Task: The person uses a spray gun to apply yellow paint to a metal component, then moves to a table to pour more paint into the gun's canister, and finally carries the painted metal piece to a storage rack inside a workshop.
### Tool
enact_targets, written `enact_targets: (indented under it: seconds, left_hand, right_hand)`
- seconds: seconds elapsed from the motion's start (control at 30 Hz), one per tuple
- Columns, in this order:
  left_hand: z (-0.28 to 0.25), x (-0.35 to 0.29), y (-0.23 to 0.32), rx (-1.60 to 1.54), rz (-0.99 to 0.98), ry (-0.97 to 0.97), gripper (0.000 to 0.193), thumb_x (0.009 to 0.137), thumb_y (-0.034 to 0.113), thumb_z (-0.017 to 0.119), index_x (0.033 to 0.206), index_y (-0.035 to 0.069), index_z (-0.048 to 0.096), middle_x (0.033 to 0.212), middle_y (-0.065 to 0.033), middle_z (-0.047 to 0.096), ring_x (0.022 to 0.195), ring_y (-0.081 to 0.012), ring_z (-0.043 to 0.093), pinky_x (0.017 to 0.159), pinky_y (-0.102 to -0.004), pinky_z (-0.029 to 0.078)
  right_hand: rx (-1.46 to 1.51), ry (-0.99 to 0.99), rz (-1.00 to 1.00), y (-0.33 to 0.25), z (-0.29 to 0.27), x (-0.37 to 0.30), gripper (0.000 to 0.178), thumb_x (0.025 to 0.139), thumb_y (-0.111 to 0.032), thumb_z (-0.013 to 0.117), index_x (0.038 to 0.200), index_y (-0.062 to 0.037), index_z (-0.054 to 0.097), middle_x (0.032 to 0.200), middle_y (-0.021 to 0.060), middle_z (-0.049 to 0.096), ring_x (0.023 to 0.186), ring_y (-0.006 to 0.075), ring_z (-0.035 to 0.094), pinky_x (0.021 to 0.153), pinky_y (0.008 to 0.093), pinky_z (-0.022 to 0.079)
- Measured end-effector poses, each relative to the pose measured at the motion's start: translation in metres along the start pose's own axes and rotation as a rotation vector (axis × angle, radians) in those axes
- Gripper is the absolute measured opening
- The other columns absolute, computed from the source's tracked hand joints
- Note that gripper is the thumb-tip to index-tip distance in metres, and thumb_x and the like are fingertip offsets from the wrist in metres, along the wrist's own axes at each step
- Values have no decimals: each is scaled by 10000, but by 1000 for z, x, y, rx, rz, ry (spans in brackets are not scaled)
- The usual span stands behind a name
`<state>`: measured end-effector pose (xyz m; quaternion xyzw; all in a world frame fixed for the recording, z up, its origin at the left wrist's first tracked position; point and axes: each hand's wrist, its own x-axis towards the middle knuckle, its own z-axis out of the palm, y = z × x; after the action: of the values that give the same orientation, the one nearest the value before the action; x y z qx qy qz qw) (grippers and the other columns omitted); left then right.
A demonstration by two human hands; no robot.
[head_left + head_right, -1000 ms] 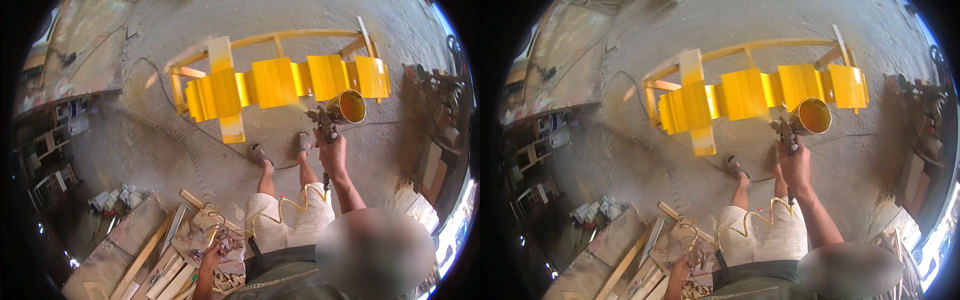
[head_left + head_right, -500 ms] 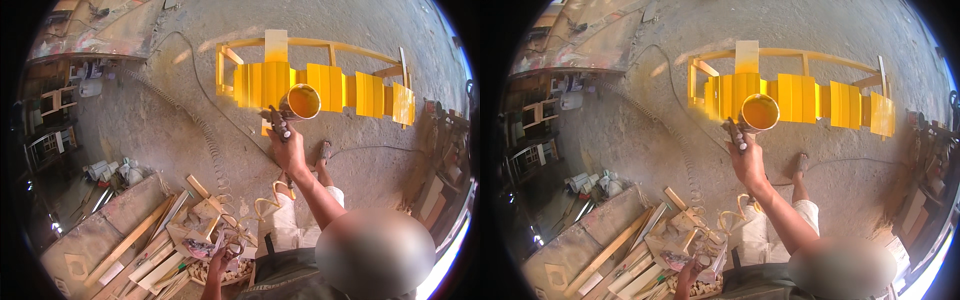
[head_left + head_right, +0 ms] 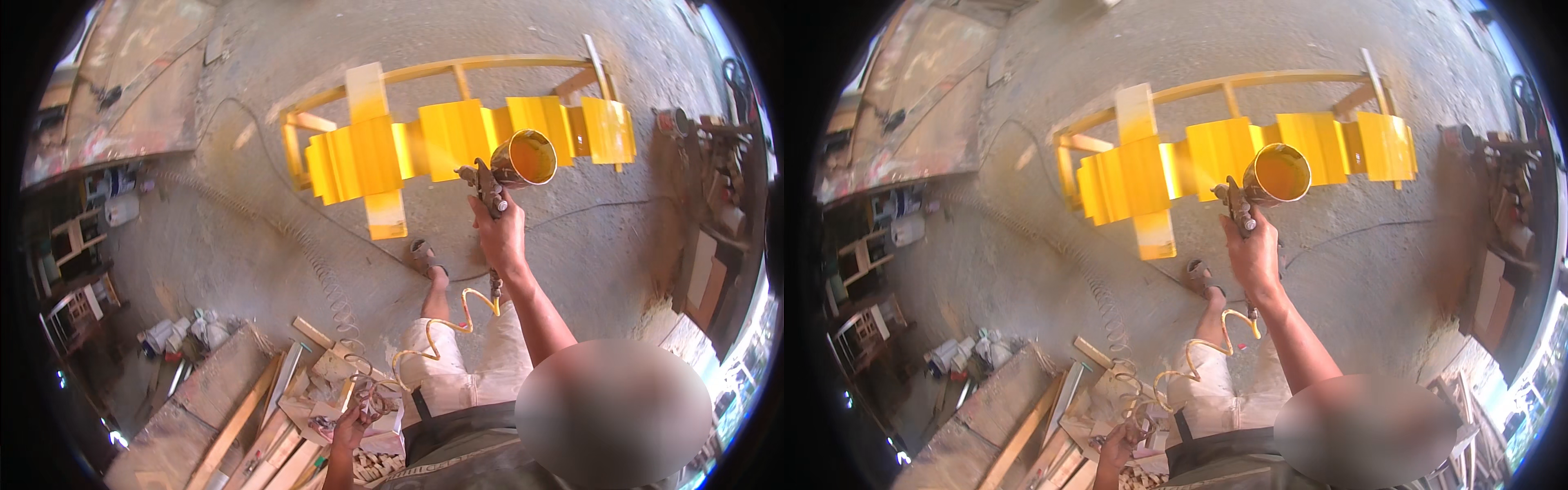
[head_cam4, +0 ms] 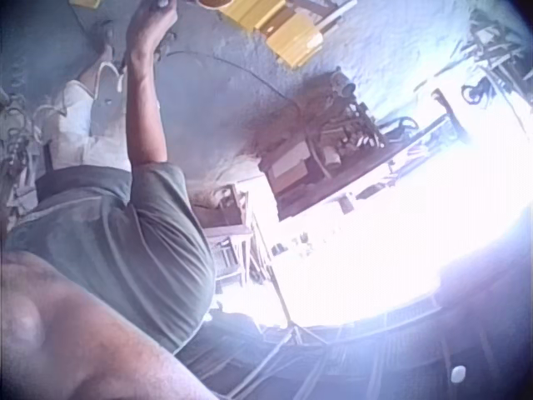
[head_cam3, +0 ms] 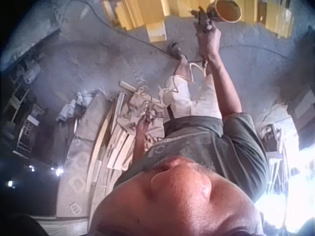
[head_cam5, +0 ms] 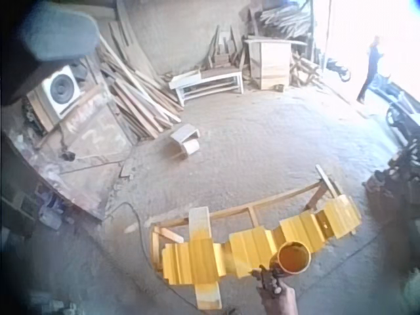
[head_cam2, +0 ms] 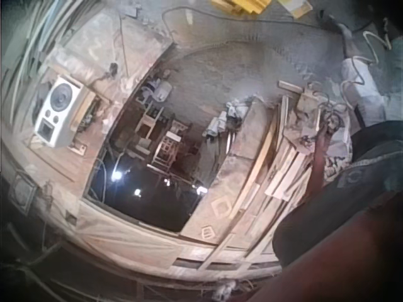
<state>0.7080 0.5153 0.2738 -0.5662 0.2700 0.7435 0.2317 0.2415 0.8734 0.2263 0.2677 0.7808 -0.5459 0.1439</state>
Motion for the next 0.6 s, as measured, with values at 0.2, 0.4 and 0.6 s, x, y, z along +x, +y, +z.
enact_targets:
  seconds: [0.2, 0.4, 0.6]
  left_hand:
    - [49, 15, 14, 168, -74, 42, 150, 984, 153, 541, 1065, 32, 578, 780, -58, 571, 763, -182, 553, 774, -332, 464]
    - [96, 29, 14, 282, -83, 4, 241, 968, 139, 559, 1143, -25, 584, 799, -71, 599, 769, -210, 578, 898, -428, 491]
    - [150, 42, 14, 377, -132, 4, 214, 974, 146, 552, 1116, -14, 570, 772, -87, 588, 771, -230, 583, 958, -478, 467]
  right_hand:
    - [-8, 171, 45, 38, -103, 35, 309, 874, -138, 677, 1123, 36, 620, 682, 124, 618, 606, 146, 506, 602, 350, 455]
    - [34, 304, 82, 60, -204, 63, 349, 881, -145, 665, 1179, 28, 611, 671, 109, 621, 596, 135, 520, 593, 341, 460]
    - [44, 481, 10, 93, -294, 99, 250, 902, -241, 671, 834, -8, 610, 592, 6, 547, 425, 88, 480, 401, 280, 375]
